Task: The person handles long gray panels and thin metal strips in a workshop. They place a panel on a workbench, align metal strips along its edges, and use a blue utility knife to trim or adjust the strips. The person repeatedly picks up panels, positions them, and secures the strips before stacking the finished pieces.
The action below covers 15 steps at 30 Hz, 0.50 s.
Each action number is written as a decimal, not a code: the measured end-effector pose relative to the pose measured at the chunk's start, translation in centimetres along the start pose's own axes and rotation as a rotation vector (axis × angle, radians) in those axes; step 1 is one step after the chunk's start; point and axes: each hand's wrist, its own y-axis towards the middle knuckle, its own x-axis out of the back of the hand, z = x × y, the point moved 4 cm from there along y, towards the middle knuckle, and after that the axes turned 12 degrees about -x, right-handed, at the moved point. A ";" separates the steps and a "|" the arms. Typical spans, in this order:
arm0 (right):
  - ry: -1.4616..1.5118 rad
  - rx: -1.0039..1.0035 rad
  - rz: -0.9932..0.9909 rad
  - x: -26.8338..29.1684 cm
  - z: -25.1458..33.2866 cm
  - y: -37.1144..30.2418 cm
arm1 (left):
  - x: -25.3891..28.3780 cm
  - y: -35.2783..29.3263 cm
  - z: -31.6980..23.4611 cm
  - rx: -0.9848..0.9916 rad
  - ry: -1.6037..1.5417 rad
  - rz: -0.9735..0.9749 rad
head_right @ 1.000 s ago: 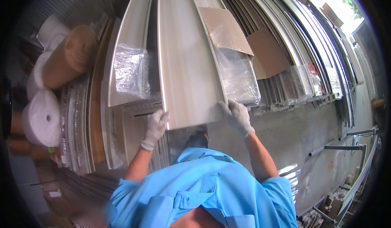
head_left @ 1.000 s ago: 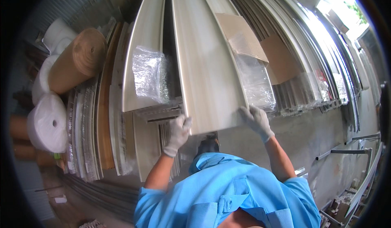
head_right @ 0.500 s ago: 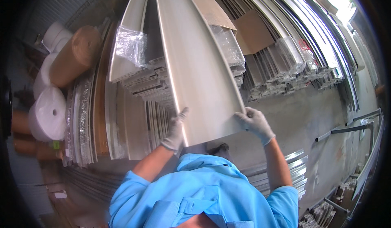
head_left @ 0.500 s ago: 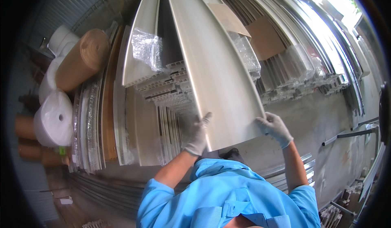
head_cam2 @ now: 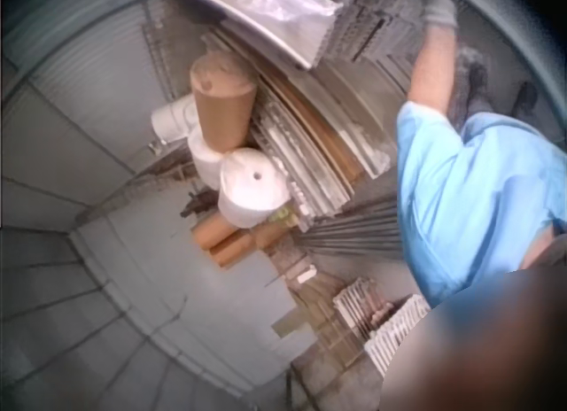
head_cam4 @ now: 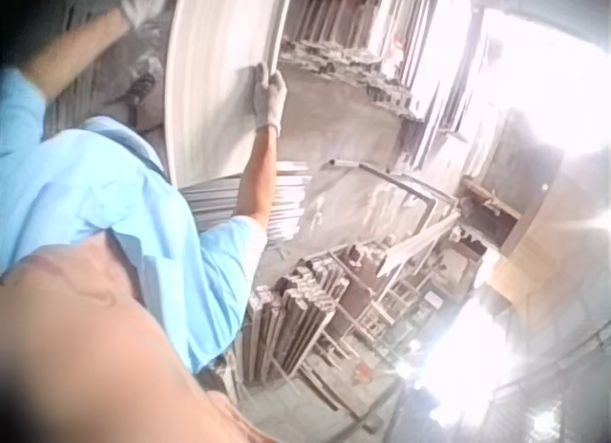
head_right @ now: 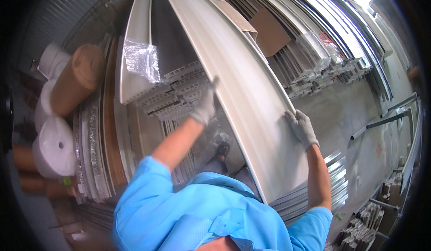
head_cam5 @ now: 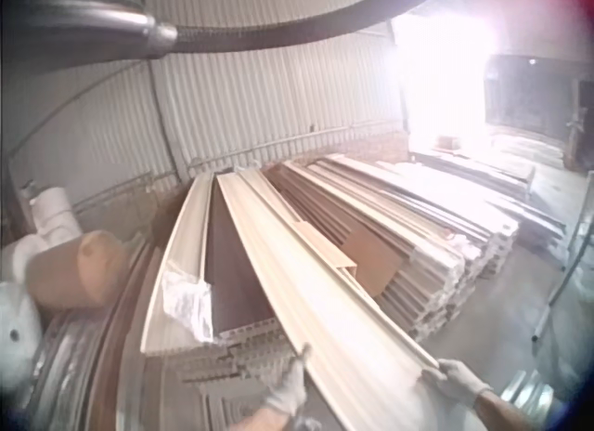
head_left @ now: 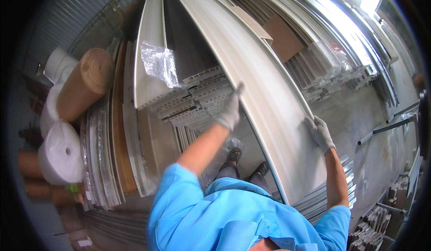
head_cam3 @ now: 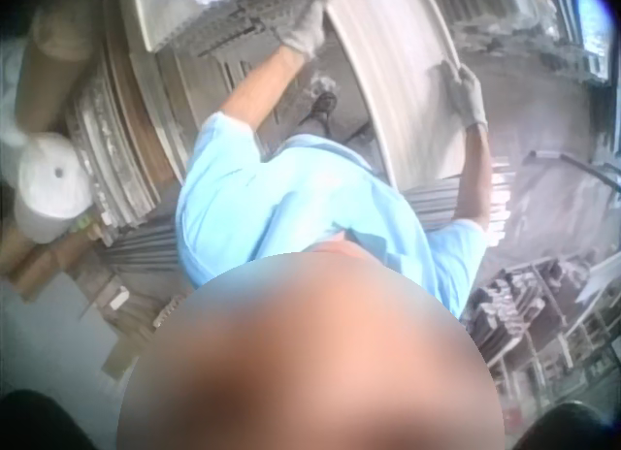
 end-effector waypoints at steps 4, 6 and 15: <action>0.018 0.020 -0.037 1.3 -2.9 -5.0 | 2.0 7.7 -2.0 0.112 -0.180 -0.056; 0.048 -0.058 -0.042 1.9 -5.3 -7.5 | 1.4 7.5 -0.9 0.028 -0.153 -0.072; 0.046 -0.302 -0.097 4.4 -14.9 -16.3 | -3.7 -1.5 5.5 0.114 -0.132 0.047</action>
